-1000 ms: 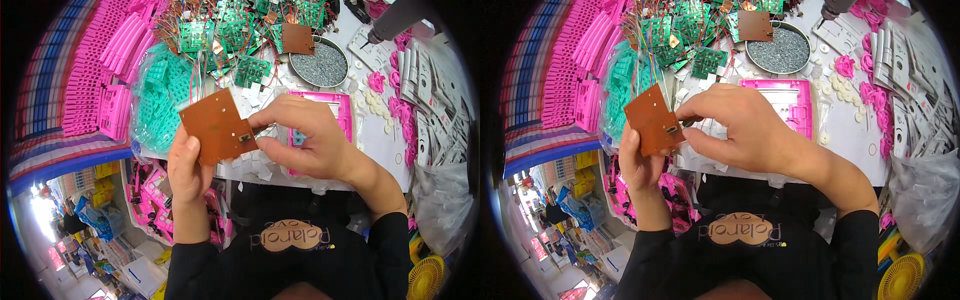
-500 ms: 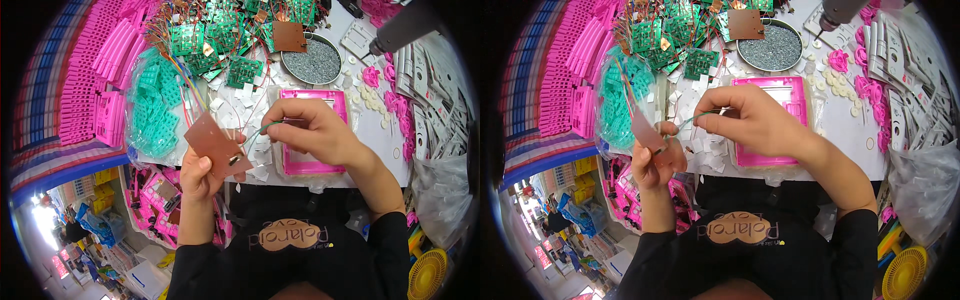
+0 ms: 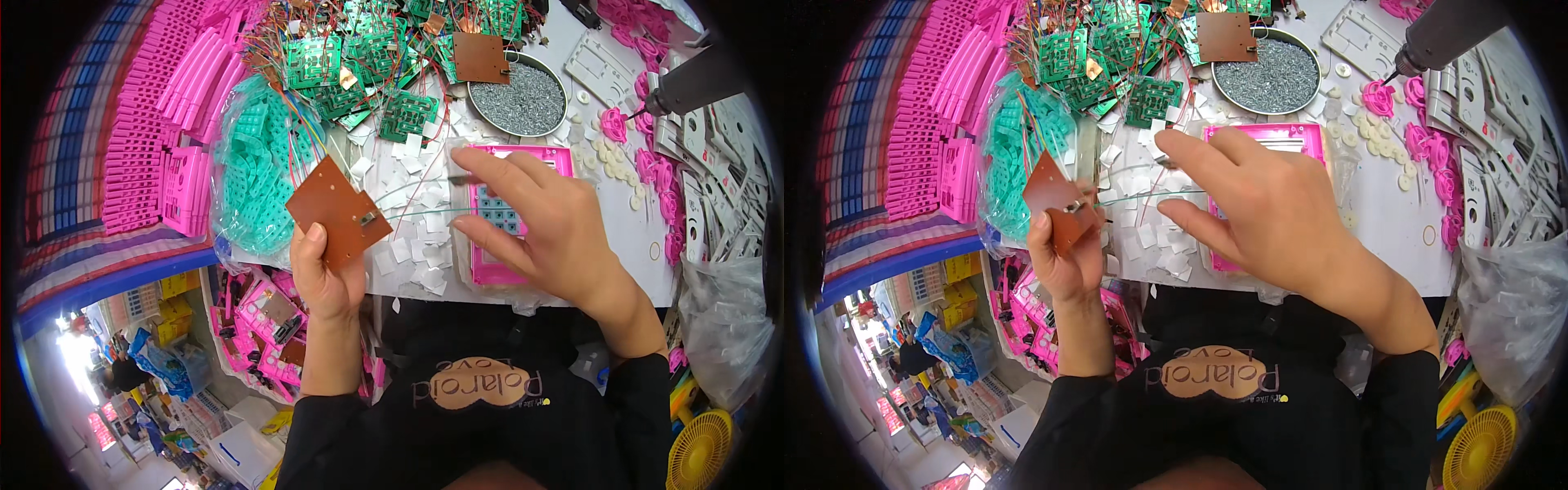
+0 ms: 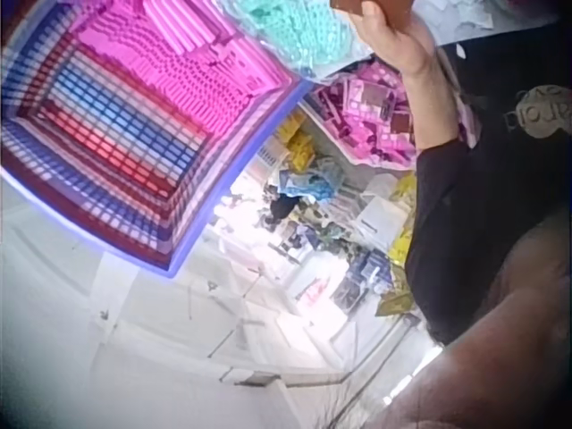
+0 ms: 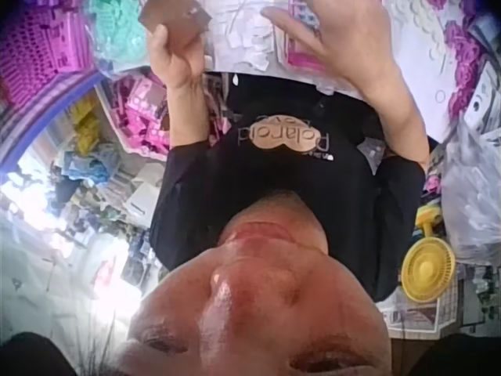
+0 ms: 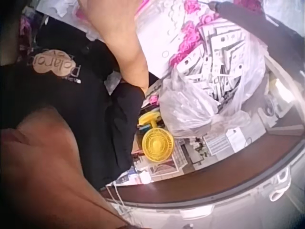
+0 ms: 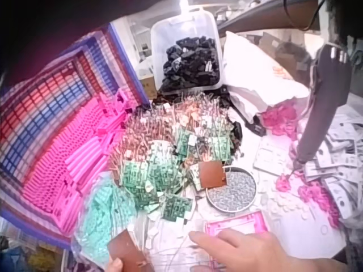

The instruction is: Assembling small electronic components into plastic housings using an electric screwdriver.

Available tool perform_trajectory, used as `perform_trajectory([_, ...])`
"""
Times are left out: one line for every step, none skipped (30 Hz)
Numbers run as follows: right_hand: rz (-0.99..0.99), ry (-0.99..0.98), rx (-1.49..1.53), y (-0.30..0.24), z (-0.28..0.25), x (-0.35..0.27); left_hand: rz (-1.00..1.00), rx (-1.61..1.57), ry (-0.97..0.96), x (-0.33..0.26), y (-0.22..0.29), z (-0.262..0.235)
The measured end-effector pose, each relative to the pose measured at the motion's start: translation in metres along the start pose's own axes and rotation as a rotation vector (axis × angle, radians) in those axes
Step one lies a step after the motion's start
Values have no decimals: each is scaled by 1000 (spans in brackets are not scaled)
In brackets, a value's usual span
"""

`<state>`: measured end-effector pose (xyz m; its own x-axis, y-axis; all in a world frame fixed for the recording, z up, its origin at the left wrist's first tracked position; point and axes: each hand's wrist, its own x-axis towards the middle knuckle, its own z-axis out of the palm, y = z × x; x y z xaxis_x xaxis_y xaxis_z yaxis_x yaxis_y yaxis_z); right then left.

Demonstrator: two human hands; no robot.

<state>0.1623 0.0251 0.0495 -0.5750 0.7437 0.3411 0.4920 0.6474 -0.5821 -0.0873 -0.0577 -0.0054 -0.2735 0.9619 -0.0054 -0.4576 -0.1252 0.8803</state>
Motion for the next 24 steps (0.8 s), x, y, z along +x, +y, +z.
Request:
perform_trajectory([-12,11,-44,-2,-2,1,-33,-51,-54,1,1,-1])
perform_trajectory([-32,32,-53,-3,-3,1,-68,-100,-105,2,3,-2])
perform_trajectory([-52,53,-62,-2,-2,2,-118,-164,-141,3,3,-3])
perform_trajectory([-71,77,-75,-2,-4,4,-164,-217,-164,5,4,-3])
perform_trajectory([-65,105,-64,-2,-3,6,-212,-269,-184,7,5,-5])
perform_trajectory([-60,132,-53,-1,-2,8,-256,-309,-184,8,4,-9])
perform_trajectory([-51,162,-47,2,2,9,-303,-352,-190,10,1,-11])
perform_trajectory([-111,211,-43,7,8,14,-277,-384,-174,9,0,-9])
perform_trajectory([-172,259,-40,16,17,21,-250,-417,-159,6,-1,-4])
perform_trajectory([-229,311,-43,22,24,28,-222,-404,-150,5,0,1])
perform_trajectory([-224,297,2,23,31,34,-192,-390,-139,4,2,6])
perform_trajectory([-220,282,47,22,39,41,-157,-329,-127,2,5,12])
perform_trajectory([-218,268,92,20,47,47,-119,-267,-115,2,8,14])
perform_trajectory([-230,259,189,16,59,54,-67,-236,-133,4,10,12])
perform_trajectory([-242,249,286,13,72,61,-15,-204,-151,6,12,9])
perform_trajectory([-256,230,388,8,80,66,38,-173,-160,6,16,8])
perform_trajectory([-202,71,510,4,81,69,84,-158,-85,6,20,12])
perform_trajectory([-148,-89,627,-2,80,70,129,-138,-10,7,26,20])
perform_trajectory([-85,-254,736,-7,79,70,134,-10,-98,7,34,8])
perform_trajectory([-9,-365,840,-8,75,68,158,54,-101,7,36,3])
perform_trajectory([70,-475,943,-6,68,65,183,120,-104,9,40,1])
perform_trajectory([146,-597,1045,-7,60,63,211,188,-94,7,46,-3])
perform_trajectory([258,-725,998,-9,42,61,211,187,-24,3,51,-8])
perform_trajectory([217,-598,909,-14,24,55,206,179,40,1,54,-10])
